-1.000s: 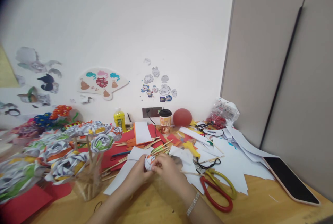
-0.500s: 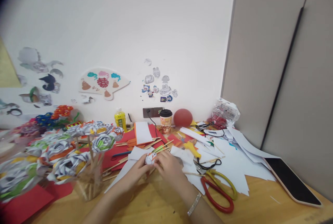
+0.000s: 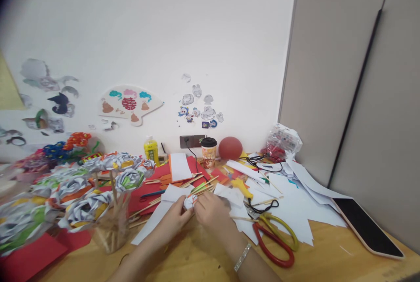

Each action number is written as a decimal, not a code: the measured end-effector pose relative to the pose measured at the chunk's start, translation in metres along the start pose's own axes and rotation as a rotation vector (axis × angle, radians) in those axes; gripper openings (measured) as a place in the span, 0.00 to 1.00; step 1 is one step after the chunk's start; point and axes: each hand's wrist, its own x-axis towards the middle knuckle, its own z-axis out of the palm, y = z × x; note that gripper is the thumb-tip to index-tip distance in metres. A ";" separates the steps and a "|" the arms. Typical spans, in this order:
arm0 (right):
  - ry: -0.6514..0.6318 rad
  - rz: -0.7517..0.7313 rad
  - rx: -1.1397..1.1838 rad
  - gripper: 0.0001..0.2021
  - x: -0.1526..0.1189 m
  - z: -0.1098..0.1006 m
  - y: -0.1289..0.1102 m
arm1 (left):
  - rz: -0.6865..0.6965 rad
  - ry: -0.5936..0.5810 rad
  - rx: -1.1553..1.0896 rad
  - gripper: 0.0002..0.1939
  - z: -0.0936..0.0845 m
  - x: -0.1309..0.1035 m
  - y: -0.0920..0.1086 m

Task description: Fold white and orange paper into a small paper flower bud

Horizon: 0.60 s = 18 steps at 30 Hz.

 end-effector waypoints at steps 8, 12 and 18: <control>0.032 0.230 0.335 0.07 0.002 -0.009 -0.011 | 0.086 0.076 -0.126 0.12 -0.006 0.004 0.008; 0.177 0.293 0.358 0.06 0.002 -0.014 -0.010 | 0.080 0.086 -0.148 0.12 -0.008 0.002 0.013; 0.169 0.082 0.158 0.21 0.004 -0.017 -0.013 | 0.078 0.137 -0.264 0.11 -0.009 -0.001 0.022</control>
